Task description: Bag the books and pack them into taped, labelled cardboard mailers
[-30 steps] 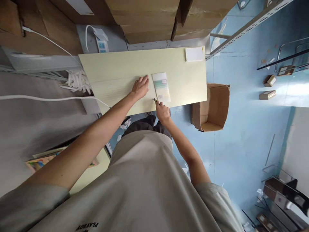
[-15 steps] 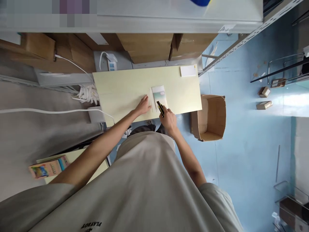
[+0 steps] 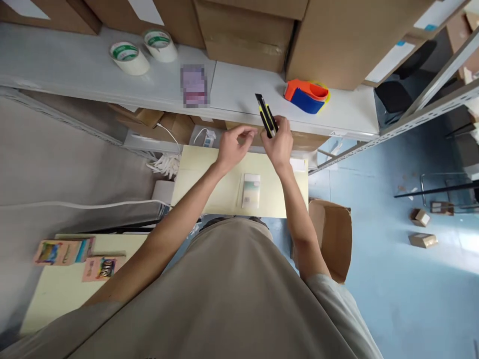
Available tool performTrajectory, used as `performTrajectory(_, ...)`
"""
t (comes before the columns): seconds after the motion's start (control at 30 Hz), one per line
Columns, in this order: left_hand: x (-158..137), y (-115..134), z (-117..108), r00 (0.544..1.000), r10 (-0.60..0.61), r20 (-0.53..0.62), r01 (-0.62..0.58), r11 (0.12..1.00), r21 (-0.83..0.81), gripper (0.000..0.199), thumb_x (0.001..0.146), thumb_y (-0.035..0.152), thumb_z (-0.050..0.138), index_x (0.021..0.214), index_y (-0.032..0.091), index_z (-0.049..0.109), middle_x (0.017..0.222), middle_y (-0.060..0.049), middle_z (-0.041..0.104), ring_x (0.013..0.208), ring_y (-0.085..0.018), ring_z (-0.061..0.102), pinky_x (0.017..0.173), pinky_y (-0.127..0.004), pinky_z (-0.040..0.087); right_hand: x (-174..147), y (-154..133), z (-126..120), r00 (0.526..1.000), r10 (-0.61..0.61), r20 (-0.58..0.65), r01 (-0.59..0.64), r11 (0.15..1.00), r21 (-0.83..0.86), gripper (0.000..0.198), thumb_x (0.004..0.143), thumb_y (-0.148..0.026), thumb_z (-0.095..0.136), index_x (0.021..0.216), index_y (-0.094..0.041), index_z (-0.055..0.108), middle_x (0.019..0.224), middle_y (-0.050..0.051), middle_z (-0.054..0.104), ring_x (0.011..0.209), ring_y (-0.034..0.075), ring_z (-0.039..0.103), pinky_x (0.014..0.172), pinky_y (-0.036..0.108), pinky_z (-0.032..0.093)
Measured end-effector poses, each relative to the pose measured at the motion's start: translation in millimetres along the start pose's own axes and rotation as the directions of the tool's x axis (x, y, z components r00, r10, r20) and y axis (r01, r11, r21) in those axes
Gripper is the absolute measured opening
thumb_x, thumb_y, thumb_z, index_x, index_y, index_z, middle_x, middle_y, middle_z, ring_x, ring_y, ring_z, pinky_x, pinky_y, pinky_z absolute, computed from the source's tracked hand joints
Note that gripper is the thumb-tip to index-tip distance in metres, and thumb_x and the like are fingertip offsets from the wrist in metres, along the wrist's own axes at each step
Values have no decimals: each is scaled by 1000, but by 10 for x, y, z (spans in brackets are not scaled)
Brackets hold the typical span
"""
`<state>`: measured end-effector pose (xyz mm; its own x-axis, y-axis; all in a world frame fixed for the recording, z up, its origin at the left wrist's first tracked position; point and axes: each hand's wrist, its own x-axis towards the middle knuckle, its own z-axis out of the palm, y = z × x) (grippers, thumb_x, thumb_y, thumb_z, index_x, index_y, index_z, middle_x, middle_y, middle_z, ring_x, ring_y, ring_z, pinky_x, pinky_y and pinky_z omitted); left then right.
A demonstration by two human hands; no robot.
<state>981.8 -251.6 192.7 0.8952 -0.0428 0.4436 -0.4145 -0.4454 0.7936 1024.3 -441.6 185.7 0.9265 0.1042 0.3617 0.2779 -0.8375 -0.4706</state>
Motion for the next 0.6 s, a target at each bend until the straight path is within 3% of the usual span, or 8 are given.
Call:
performTrajectory(0.2, 321, 94, -114, 986, 2, -166, 8, 998, 60, 32, 121, 47, 57, 124, 28, 83, 119, -4, 87, 119, -23, 84, 104, -41, 69, 1092, 257, 309, 973, -230, -3, 230, 972, -37, 51, 123, -46, 30, 154, -16, 59, 155, 23, 54, 143, 37, 68, 113, 64, 61)
performTrajectory(0.3, 274, 64, -134, 976, -28, -217, 47, 995, 83, 33, 121, 50, 59, 124, 27, 83, 118, -4, 87, 117, -23, 84, 103, -40, 69, 1387, 234, 407, 978, -200, 55, 202, 978, -41, 51, 125, -46, 34, 148, -12, 64, 154, 25, 58, 141, 36, 70, 113, 59, 60)
performTrajectory(0.47, -22, -101, -102, 965, -132, -228, 161, 980, 115, 36, 121, 51, 58, 124, 26, 84, 118, -7, 88, 116, -24, 85, 105, -40, 68, 1569, 122, 413, 969, 14, 247, 35, 980, -195, 64, 124, -35, 19, 148, 4, 64, 152, 29, 62, 148, 33, 64, 122, 50, 48)
performTrajectory(0.53, -223, -213, -65, 955, -189, -229, 220, 969, 117, 37, 121, 51, 57, 123, 25, 84, 117, -8, 88, 114, -24, 85, 103, -40, 68, 1523, 156, 429, 969, 31, 246, 26, 974, -227, 58, 124, -34, 27, 153, 0, 62, 158, 28, 61, 152, 33, 59, 126, 52, 44)
performTrajectory(0.6, -461, -331, -23, 940, -251, -232, 282, 953, 113, 39, 122, 51, 56, 123, 24, 85, 115, -10, 88, 111, -24, 86, 100, -40, 69, 1437, 232, 460, 981, 1, 192, 44, 973, -228, 47, 123, -34, 44, 162, -13, 58, 168, 22, 58, 155, 33, 51, 130, 56, 42)
